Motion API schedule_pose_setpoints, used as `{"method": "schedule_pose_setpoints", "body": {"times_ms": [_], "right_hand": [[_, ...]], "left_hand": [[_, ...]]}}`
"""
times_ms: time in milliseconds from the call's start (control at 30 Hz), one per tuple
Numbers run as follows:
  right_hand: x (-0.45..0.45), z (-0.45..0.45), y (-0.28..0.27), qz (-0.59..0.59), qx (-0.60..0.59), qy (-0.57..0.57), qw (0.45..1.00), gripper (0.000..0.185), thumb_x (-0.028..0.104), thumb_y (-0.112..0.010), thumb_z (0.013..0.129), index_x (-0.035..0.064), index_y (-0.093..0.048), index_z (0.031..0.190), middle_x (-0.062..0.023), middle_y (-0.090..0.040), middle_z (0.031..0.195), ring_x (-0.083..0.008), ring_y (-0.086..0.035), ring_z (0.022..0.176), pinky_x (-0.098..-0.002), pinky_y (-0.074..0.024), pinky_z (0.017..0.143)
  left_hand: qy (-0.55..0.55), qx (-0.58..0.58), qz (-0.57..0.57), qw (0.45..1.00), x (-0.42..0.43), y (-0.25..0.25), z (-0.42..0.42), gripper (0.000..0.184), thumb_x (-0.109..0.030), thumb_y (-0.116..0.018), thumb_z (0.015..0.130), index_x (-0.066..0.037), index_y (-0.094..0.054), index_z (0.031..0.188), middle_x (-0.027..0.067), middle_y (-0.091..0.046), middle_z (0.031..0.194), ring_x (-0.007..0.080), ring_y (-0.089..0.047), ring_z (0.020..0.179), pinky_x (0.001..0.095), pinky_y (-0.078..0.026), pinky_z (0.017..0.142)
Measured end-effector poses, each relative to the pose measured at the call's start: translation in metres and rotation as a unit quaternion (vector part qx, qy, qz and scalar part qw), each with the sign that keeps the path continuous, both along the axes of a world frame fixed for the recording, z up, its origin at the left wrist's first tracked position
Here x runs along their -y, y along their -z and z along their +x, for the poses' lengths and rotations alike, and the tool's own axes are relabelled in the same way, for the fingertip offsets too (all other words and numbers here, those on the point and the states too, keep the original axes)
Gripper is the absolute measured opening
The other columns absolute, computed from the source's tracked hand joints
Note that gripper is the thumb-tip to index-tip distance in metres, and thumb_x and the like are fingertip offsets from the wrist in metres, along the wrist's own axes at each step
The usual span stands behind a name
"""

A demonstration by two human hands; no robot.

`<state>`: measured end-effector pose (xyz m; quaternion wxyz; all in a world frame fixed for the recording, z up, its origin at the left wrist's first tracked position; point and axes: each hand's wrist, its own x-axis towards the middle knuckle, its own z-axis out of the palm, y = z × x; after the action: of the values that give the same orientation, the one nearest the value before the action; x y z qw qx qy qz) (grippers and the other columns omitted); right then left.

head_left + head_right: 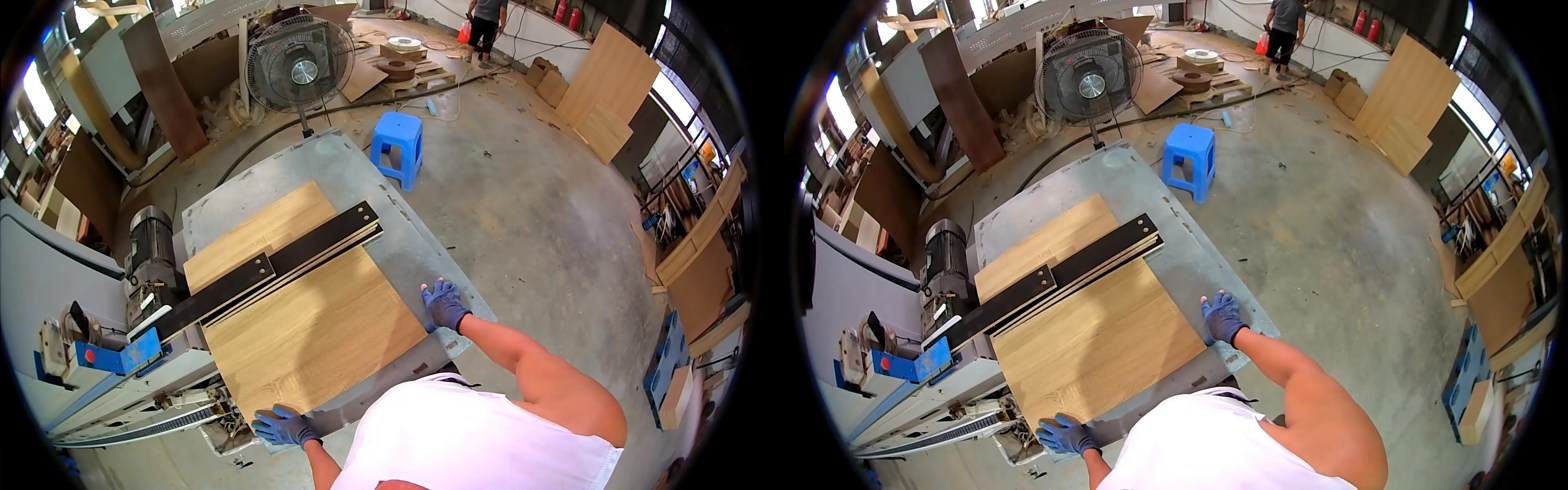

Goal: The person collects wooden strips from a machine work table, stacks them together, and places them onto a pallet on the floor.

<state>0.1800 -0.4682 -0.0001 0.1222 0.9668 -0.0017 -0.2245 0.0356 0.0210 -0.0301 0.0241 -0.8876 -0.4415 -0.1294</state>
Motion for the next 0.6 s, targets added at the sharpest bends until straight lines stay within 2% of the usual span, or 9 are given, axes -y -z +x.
{"method": "schedule_pose_setpoints", "body": {"times_ms": [100,200,300,400,500,600], "right_hand": [[-0.001,0.002,-0.002,0.002,-0.005,0.007,1.0,0.132,0.065,-0.085,0.059,0.0107,-0.025,0.163,-0.0403,-0.032,0.154,-0.0502,-0.046,0.13,-0.0586,-0.0383,0.104],[0.0,0.0,0.001,-0.009,0.026,-0.013,1.0,0.132,0.068,-0.087,0.056,0.0105,-0.031,0.161,-0.0428,-0.035,0.151,-0.0485,-0.052,0.122,-0.0578,-0.0423,0.099],[0.001,0.003,0.003,0.0,0.009,0.002,1.0,0.134,0.065,-0.087,0.057,0.011,-0.025,0.163,-0.041,-0.032,0.153,-0.0487,-0.048,0.128,-0.0563,-0.0403,0.102],[0.003,0.004,0.014,-0.013,0.028,-0.011,0.999,0.131,0.064,-0.087,0.058,0.0112,-0.029,0.162,-0.0411,-0.033,0.153,-0.0477,-0.049,0.127,-0.0545,-0.0422,0.1],[0.007,0.003,0.026,-0.031,0.057,-0.036,0.997,0.127,0.064,-0.087,0.058,0.0115,-0.033,0.161,-0.0404,-0.034,0.152,-0.0447,-0.051,0.123,-0.0525,-0.0441,0.096],[0.001,0.006,0.004,-0.013,0.034,-0.031,0.999,0.124,0.064,-0.086,0.059,0.0119,-0.035,0.16,-0.0396,-0.036,0.151,-0.0421,-0.054,0.119,-0.0511,-0.0451,0.093]], "left_hand": [[0.002,0.001,0.009,1.0,-0.003,0.007,0.0,0.061,-0.048,-0.044,0.104,-0.008,-0.049,0.15,0.0277,-0.043,0.155,0.0474,-0.039,0.142,0.0556,-0.032,0.115],[0.01,-0.003,0.004,1.0,-0.003,0.002,0.0,0.062,-0.049,-0.045,0.104,-0.008,-0.049,0.15,0.0275,-0.043,0.155,0.0471,-0.039,0.142,0.0556,-0.032,0.115],[0.004,0.012,-0.008,1.0,0.0,0.001,0.0,0.062,-0.047,-0.046,0.104,-0.007,-0.047,0.151,0.0263,-0.041,0.157,0.0471,-0.037,0.144,0.0566,-0.032,0.114],[0.009,0.008,-0.013,1.0,0.001,-0.004,0.002,0.063,-0.047,-0.047,0.104,-0.006,-0.047,0.151,0.0272,-0.041,0.157,0.0482,-0.037,0.143,0.0575,-0.031,0.114],[0.011,0.041,-0.035,0.998,0.003,-0.001,0.001,0.063,-0.045,-0.05,0.103,-0.004,-0.047,0.15,0.0326,-0.037,0.157,0.0499,-0.033,0.145,0.059,-0.027,0.117],[0.005,0.025,-0.018,1.0,-0.009,0.013,0.001,0.066,-0.048,-0.053,0.101,-0.006,-0.047,0.151,0.0276,-0.038,0.158,0.0469,-0.032,0.148,0.0584,-0.028,0.117]]}}
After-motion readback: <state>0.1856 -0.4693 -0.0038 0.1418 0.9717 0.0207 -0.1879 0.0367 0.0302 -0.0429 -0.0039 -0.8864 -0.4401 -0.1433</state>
